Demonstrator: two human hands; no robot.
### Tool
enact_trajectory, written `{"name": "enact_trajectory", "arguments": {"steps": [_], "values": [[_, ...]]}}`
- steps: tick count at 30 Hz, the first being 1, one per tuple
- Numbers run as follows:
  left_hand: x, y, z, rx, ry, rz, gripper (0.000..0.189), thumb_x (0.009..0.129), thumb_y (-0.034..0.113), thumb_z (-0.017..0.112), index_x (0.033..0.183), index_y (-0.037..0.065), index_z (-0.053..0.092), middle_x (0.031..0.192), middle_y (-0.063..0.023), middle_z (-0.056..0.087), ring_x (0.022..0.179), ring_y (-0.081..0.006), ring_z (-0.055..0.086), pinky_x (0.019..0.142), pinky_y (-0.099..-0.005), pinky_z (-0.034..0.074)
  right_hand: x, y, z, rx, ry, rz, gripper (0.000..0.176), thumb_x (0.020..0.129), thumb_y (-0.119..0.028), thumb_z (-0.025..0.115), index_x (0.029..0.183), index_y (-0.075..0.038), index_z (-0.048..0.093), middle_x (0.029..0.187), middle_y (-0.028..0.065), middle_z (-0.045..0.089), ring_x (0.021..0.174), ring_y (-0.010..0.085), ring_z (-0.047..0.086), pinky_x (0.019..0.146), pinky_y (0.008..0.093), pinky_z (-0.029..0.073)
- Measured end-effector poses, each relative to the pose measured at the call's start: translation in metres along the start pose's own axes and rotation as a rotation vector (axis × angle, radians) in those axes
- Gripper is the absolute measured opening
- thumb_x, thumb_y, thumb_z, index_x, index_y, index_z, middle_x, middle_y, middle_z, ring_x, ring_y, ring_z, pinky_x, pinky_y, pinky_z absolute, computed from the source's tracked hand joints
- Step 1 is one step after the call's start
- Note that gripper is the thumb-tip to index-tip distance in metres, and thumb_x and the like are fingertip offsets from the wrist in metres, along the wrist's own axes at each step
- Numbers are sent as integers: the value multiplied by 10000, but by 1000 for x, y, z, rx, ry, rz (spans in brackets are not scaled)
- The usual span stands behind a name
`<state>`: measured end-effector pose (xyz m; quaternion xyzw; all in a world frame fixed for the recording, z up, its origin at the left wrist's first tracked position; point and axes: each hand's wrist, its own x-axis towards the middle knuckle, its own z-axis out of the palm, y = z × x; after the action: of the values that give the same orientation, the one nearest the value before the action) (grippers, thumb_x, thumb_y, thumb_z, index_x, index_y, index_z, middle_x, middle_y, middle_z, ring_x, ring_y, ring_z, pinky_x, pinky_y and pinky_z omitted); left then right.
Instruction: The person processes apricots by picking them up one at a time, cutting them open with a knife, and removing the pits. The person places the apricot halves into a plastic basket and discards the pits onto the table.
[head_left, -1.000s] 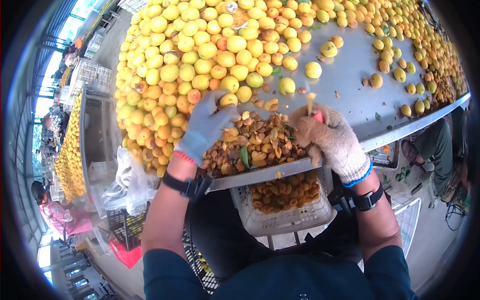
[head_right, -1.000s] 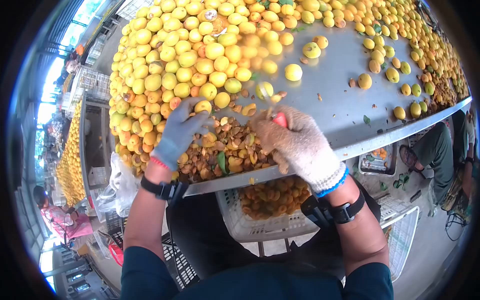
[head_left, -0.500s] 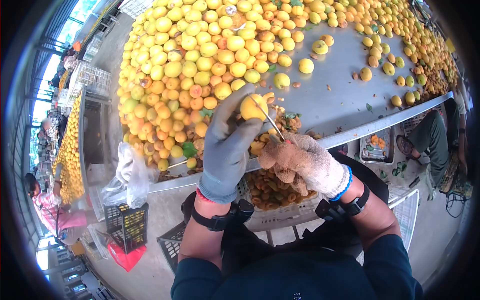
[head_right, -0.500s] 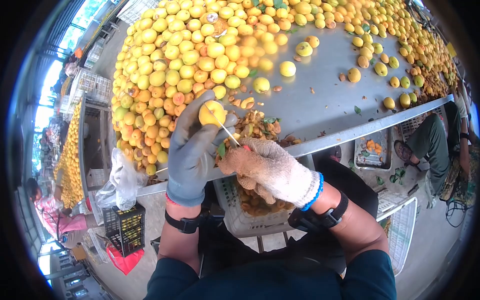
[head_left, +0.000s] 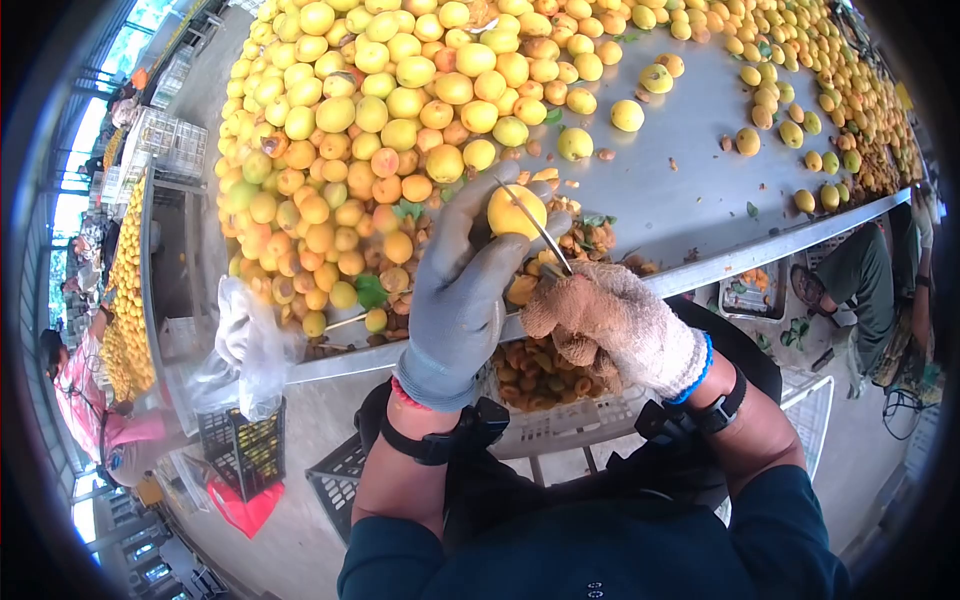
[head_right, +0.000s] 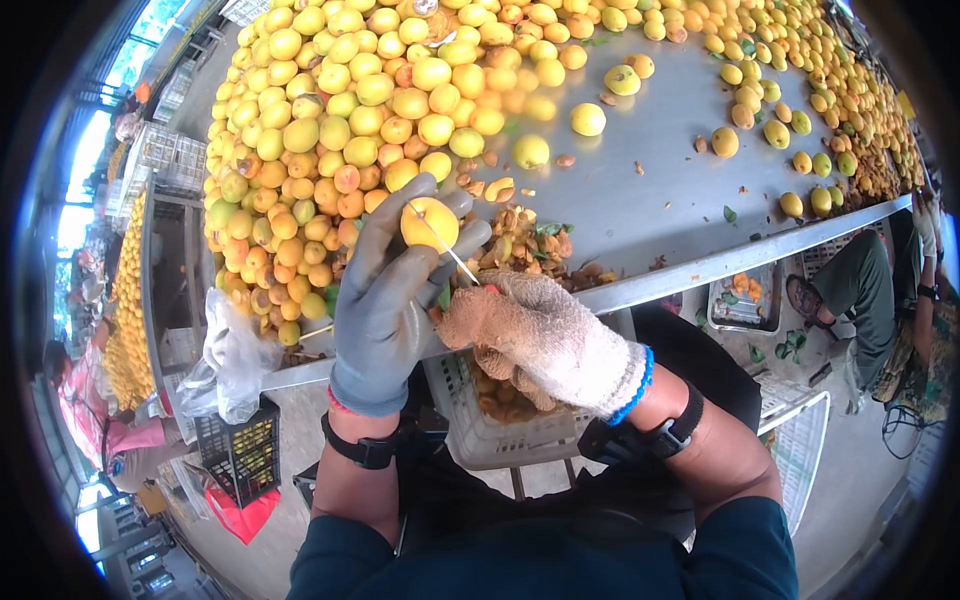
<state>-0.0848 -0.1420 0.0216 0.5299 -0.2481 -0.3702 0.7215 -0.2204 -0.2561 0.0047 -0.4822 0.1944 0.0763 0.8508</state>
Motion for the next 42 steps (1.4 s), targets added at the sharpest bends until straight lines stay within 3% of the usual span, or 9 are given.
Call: {"name": "enact_trajectory", "arguments": {"steps": [12, 18, 20, 22, 24, 28, 35, 37, 42], "values": [[-11, -7, 5, -54, -20, 143, 506, 1036, 188, 411, 1425, -128, 335, 1367, -240, 504, 1250, -309, 555, 1061, -467, 470, 10, 18, 13, 88, -79, -238, 261, 983, -325, 616, 1012, -66, 628, 798, -34, 559, 630, 44, 469, 527, 210, 362], [-6, 8, -1, 198, -30, 152, 533, 1051, 262, 413, 1416, -121, 347, 1307, -202, 554, 1141, -306, 627, 1019, -433, 491, -8, -31, 15, 35, -92, 181, 263, 981, -386, 605, 1007, -126, 631, 695, -32, 513, 596, 46, 474, 485, 214, 364], [-8, 5, -3, -40, -86, 104, 441, 1020, 149, 457, 1391, -82, 399, 1285, -202, 570, 1142, -288, 626, 1003, -397, 493, -16, -39, 19, 164, -115, 311, 264, 977, -401, 593, 1004, -142, 630, 676, -28, 507, 575, 49, 476, 457, 215, 355], [-10, -10, -5, 97, -25, 133, 375, 996, 116, 518, 1329, -52, 482, 1253, -198, 591, 1125, -274, 629, 978, -376, 504, 8, -7, 20, -134, -91, -224, 269, 967, -398, 602, 998, -133, 631, 672, -27, 509, 545, 51, 462, 431, 213, 337], [-9, -24, -1, 364, 118, 171, 335, 981, 155, 575, 1254, -39, 558, 1225, -194, 610, 1097, -268, 635, 955, -370, 516, 12, -3, 20, -11, -62, -166, 263, 950, -376, 625, 994, -117, 637, 674, -27, 514, 521, 49, 444, 410, 211, 318], [-4, -8, 0, 108, -14, 81, 460, 1037, 274, 440, 1352, -60, 444, 1093, -164, 646, 1052, -300, 653, 966, -430, 519, -9, -37, 14, 230, -76, 268, 281, 954, -368, 617, 1005, -93, 651, 688, -36, 529, 516, 38, 437, 404, 199, 295], [-11, -21, -2, -119, 31, 38, 467, 1039, 239, 435, 1406, -49, 404, 1069, -129, 657, 1022, -242, 665, 940, -355, 524, 2, -23, 21, 162, -78, 185, 302, 955, -394, 613, 985, -95, 647, 657, -50, 510, 527, 31, 449, 420, 194, 314], [-9, -21, 4, -550, 12, -38, 462, 1054, 269, 403, 1384, -53, 432, 1094, -132, 658, 1029, -245, 669, 940, -355, 528, 10, -15, 24, 113, -63, 76, 287, 952, -382, 620, 976, -97, 645, 662, -45, 508, 522, 38, 438, 422, 210, 321], [4, -10, -8, 136, 91, 124, 542, 1031, 417, 452, 1297, -54, 493, 1053, -164, 686, 976, -238, 687, 881, -358, 556, -4, -33, 17, 239, -115, 257, 297, 946, -404, 622, 963, -109, 654, 660, -37, 497, 525, 49, 431, 424, 216, 313]]}}
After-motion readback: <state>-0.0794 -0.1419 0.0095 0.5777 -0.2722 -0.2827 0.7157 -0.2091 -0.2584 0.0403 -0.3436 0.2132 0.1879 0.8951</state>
